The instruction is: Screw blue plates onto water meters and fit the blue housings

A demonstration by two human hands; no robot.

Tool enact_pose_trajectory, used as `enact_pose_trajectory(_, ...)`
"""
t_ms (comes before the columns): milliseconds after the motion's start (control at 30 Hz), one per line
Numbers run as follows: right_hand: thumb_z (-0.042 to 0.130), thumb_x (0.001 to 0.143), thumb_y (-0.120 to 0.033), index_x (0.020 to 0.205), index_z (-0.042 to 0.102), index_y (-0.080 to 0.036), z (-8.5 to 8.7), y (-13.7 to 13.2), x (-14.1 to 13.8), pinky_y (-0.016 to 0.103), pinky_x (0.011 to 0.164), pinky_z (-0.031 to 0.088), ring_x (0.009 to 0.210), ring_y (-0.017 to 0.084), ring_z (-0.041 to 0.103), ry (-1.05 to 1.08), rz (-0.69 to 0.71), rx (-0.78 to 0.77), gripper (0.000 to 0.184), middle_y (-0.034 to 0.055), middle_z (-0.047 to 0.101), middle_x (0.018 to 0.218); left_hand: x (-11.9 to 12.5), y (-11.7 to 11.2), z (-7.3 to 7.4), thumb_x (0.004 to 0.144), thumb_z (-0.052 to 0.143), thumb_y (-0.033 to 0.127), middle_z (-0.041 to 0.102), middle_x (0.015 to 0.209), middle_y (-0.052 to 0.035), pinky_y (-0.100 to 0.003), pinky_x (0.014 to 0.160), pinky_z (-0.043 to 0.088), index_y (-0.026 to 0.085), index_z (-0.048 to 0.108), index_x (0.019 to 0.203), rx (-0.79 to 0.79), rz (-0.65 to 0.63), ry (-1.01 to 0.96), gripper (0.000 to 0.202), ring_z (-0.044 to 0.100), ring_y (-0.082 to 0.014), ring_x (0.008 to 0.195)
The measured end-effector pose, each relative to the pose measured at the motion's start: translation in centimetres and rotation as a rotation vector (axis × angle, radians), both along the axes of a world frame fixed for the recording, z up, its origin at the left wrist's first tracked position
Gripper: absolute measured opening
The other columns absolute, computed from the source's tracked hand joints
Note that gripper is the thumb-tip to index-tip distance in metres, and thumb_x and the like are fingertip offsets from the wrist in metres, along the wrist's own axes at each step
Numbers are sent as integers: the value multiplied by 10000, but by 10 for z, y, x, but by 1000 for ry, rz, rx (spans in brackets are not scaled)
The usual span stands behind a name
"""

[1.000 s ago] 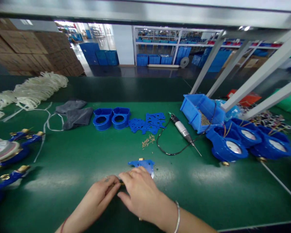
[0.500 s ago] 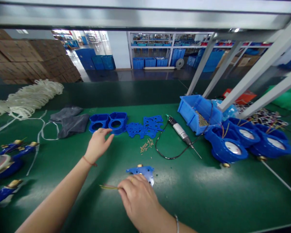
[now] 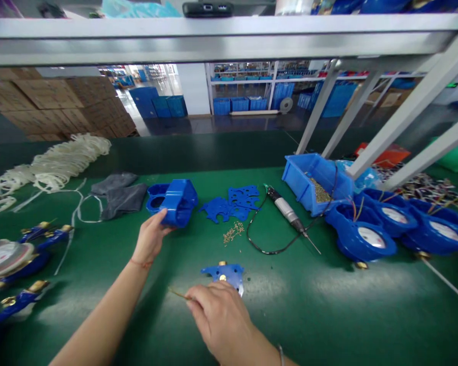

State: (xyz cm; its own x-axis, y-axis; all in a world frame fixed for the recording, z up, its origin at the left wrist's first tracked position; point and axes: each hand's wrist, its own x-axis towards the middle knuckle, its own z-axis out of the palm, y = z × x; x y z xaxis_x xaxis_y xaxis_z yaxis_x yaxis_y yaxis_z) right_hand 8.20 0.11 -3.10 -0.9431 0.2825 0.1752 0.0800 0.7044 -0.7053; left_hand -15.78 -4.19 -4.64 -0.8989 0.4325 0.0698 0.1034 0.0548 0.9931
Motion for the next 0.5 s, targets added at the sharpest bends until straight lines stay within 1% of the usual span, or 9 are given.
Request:
enact_pose_trajectory(33, 474, 921, -215, 956, 638, -219, 2, 0, 0, 296, 740, 449, 790, 172, 629, 16, 5, -29, 168, 6, 692, 838, 12, -16, 0, 766, 477, 649, 674, 905, -140, -491, 795, 514, 175, 545, 694, 56, 10, -77, 485, 616, -329, 1000)
enact_pose_trajectory(100, 479, 922, -211, 951, 657, -211, 7, 1, -2, 292, 791, 460, 837, 160, 635, 42, 21, -90, 181, 13, 699, 891, 36, -48, -2, 784, 388, 702, 686, 830, -112, -464, 770, 531, 194, 481, 609, 138, 34, -201, 544, 639, -306, 964)
enact_pose_trajectory(167, 494, 916, -209, 942, 680, -204, 10, 2, -4, 288, 810, 474, 858, 154, 641, 27, 44, -137, 188, 19, 705, 907, 59, -75, -4, 780, 402, 718, 685, 770, -96, -422, 762, 538, 198, 396, 506, 243, 66, -351, 588, 639, -294, 974)
enact_pose_trajectory(233, 512, 909, -215, 961, 698, -207, 11, 4, -7, 291, 818, 485, 871, 156, 647, -25, 62, -163, 193, 21, 711, 925, 81, -93, -4, 777, 465, 689, 680, 745, -92, -380, 759, 542, 190, 364, 441, 347, 94, -515, 610, 636, -285, 980)
enact_pose_trajectory(300, 527, 903, -217, 985, 707, -214, 12, 5, -9, 298, 827, 489, 884, 160, 649, -79, 67, -180, 198, 21, 712, 942, 100, -104, -3, 775, 537, 623, 684, 769, -89, -357, 794, 536, 182, 404, 416, 399, 106, -633, 584, 636, -275, 985)
enact_pose_trajectory(367, 527, 905, -214, 1005, 709, -223, 12, 4, -10, 302, 827, 488, 887, 162, 645, -108, 62, -185, 208, 23, 708, 943, 116, -109, -1, 750, 603, 560, 688, 786, -78, -365, 849, 524, 179, 485, 445, 394, 111, -674, 503, 639, -268, 977)
enact_pose_trajectory(433, 510, 914, -213, 1012, 710, -229, 13, 1, -10, 299, 812, 488, 877, 160, 638, -106, 55, -169, 223, 31, 700, 932, 129, -111, -1, 700, 666, 509, 697, 796, -65, -395, 894, 507, 181, 611, 568, 389, 127, -709, 358, 646, -266, 955)
enact_pose_trajectory(500, 491, 922, -206, 1021, 707, -228, 13, -3, -10, 297, 792, 487, 864, 160, 632, -96, 46, -135, 239, 40, 691, 930, 137, -113, -1, 685, 672, 480, 709, 830, -64, -416, 924, 491, 183, 695, 740, 390, 146, -737, 303, 650, -262, 943)
